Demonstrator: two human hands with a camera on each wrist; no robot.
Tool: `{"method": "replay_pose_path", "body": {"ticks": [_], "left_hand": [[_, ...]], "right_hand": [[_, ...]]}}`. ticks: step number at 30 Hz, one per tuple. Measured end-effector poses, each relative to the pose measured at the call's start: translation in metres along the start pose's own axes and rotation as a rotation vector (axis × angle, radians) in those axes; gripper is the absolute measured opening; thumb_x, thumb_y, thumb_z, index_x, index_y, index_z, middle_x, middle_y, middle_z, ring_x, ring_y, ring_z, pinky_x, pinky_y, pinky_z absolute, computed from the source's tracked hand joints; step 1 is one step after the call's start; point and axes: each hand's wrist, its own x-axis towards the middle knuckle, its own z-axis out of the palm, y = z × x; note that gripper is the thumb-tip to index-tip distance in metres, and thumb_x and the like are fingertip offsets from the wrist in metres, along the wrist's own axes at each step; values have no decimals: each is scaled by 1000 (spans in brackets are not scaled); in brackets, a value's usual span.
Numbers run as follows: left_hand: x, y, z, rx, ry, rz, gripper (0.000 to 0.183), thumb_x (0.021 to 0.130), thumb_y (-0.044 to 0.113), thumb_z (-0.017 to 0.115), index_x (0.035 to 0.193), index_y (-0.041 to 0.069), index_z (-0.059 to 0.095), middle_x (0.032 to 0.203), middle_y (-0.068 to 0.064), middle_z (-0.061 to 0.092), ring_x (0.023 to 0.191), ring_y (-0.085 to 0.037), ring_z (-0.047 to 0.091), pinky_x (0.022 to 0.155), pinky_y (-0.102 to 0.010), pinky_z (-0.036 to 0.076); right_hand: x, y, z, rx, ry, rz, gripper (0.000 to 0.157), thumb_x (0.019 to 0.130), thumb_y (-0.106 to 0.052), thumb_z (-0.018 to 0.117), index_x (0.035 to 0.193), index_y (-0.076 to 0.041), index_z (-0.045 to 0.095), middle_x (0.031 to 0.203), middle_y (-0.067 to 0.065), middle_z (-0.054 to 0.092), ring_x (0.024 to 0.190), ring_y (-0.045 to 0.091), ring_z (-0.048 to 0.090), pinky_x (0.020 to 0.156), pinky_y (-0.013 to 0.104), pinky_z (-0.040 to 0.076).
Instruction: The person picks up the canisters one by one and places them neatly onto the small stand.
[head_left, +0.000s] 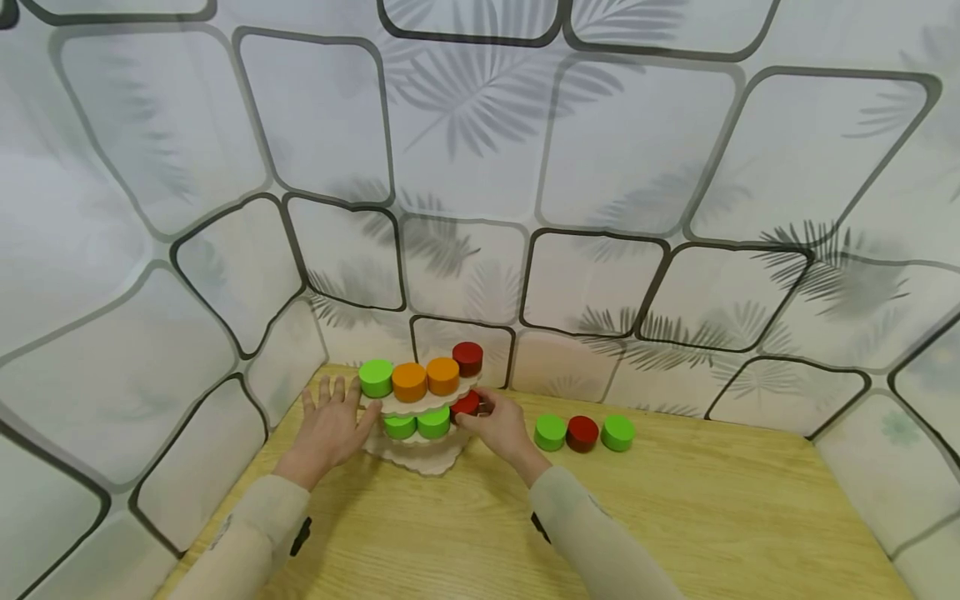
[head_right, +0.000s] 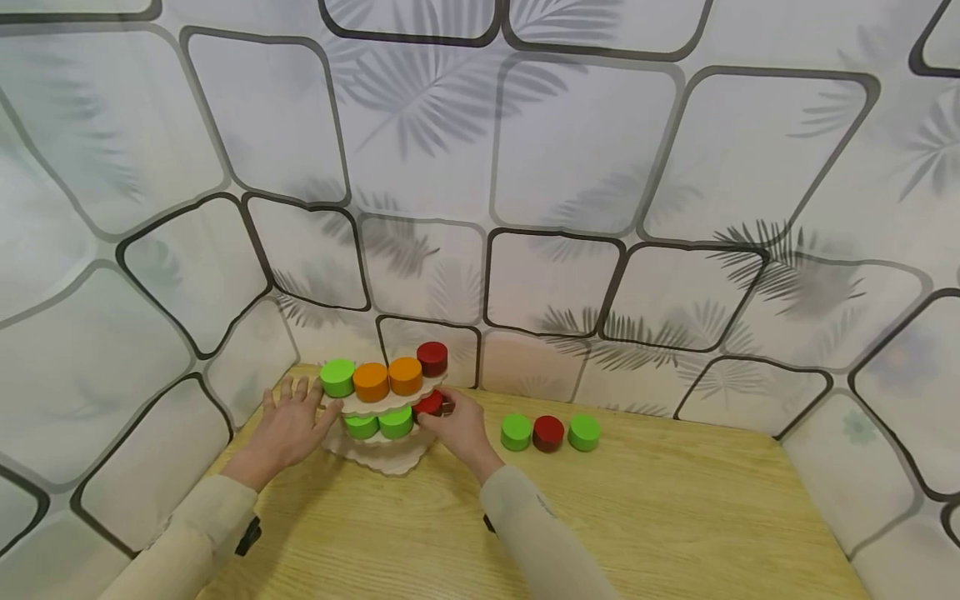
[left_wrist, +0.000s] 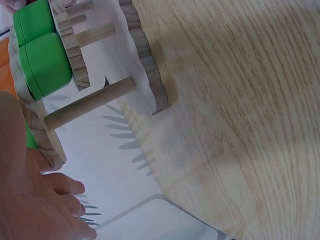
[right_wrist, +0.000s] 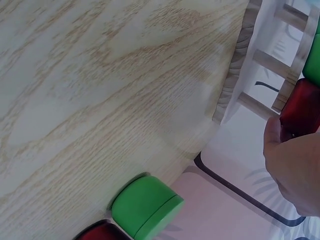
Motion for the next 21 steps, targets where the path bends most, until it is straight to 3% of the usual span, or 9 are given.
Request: {"method": "replay_pose_path", "body": {"ticks": [21], "left_hand": [[0, 1, 0, 2, -2, 1, 76, 114, 49, 32, 161, -10, 29, 163, -44, 24, 155, -64, 12, 120, -82, 5]], "right_hand": [[5, -2, 14, -7, 110, -17, 55, 87, -16, 87, 136, 2, 68, 120, 18, 75, 105, 28, 70, 94, 43, 61]]}}
